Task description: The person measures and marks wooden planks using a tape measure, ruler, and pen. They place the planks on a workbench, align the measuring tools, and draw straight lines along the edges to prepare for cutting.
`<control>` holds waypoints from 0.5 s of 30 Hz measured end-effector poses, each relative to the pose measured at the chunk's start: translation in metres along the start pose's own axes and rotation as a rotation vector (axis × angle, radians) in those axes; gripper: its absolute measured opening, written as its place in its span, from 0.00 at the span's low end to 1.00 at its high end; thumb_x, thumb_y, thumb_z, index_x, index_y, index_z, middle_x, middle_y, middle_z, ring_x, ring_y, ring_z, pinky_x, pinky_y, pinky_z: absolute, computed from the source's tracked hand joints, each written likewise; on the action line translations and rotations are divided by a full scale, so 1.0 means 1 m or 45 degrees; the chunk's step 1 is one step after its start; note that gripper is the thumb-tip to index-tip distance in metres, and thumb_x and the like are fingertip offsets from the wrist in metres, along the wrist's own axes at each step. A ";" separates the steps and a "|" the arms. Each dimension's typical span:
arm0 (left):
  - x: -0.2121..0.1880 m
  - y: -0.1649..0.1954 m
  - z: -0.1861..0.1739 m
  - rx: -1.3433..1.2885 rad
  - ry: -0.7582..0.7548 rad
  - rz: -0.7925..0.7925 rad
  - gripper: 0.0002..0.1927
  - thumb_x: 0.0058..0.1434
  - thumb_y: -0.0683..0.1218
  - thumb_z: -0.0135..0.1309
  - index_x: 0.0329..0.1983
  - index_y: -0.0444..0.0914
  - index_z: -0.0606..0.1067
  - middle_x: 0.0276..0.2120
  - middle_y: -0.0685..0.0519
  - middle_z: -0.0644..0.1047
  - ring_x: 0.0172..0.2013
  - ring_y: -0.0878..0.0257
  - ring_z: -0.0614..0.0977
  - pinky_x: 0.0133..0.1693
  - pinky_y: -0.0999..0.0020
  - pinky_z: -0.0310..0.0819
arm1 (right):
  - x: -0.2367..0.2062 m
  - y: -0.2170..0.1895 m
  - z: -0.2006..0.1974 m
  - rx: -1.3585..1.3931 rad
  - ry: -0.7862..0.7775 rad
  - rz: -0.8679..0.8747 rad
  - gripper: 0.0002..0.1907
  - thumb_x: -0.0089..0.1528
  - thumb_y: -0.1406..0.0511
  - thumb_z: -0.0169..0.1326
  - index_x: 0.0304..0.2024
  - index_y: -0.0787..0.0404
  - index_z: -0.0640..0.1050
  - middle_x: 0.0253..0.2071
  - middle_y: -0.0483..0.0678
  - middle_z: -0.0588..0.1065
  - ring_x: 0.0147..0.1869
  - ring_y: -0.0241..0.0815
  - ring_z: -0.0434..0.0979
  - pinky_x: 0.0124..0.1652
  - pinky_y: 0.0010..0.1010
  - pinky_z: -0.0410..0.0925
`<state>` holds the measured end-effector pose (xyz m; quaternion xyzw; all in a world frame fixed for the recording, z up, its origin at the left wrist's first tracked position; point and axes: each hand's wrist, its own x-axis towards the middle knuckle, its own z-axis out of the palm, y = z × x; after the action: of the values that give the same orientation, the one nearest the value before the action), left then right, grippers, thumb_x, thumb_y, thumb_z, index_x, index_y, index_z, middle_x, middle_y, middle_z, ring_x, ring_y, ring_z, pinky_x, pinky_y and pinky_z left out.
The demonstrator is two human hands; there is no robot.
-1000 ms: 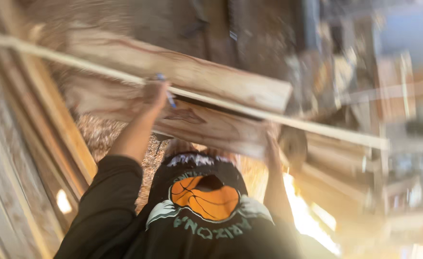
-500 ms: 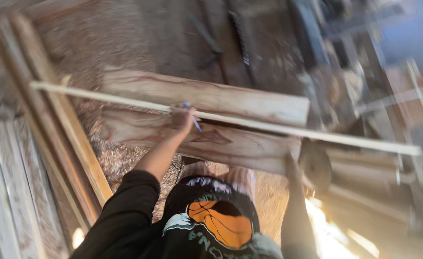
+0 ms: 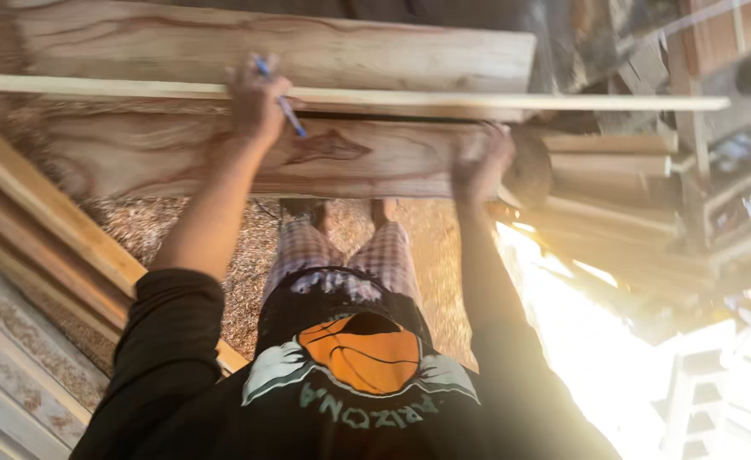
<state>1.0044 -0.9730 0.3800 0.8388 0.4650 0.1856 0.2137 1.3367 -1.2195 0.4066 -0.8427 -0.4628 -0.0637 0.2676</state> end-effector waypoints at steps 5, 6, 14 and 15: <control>0.009 -0.028 -0.001 0.043 -0.161 0.121 0.17 0.61 0.56 0.70 0.43 0.41 0.81 0.72 0.39 0.69 0.71 0.38 0.63 0.64 0.22 0.41 | 0.014 -0.031 0.077 0.202 -0.247 -0.272 0.31 0.64 0.61 0.65 0.63 0.59 0.66 0.65 0.54 0.63 0.74 0.56 0.59 0.70 0.53 0.58; 0.010 -0.030 -0.002 0.058 -0.185 0.144 0.16 0.61 0.55 0.69 0.43 0.41 0.81 0.72 0.39 0.69 0.72 0.38 0.63 0.64 0.22 0.41 | 0.011 -0.031 0.085 0.166 -0.280 -0.248 0.33 0.64 0.60 0.64 0.67 0.57 0.64 0.67 0.53 0.62 0.76 0.57 0.57 0.70 0.53 0.58; 0.019 -0.017 -0.013 0.058 -0.182 0.168 0.15 0.63 0.52 0.67 0.44 0.40 0.77 0.51 0.47 0.78 0.64 0.43 0.72 0.66 0.25 0.38 | 0.004 -0.018 0.102 0.046 -0.276 -0.305 0.33 0.71 0.55 0.53 0.74 0.54 0.58 0.77 0.55 0.52 0.82 0.56 0.48 0.74 0.54 0.56; 0.019 -0.019 -0.010 0.042 -0.158 0.196 0.14 0.64 0.51 0.67 0.43 0.39 0.76 0.50 0.47 0.78 0.63 0.43 0.72 0.65 0.25 0.37 | 0.003 -0.017 0.105 0.051 -0.267 -0.319 0.32 0.71 0.55 0.53 0.73 0.53 0.59 0.77 0.55 0.51 0.82 0.56 0.48 0.74 0.53 0.55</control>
<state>0.9956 -0.9457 0.3809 0.8853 0.3883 0.1415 0.2132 1.3099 -1.1563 0.3259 -0.7748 -0.5910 0.0009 0.2244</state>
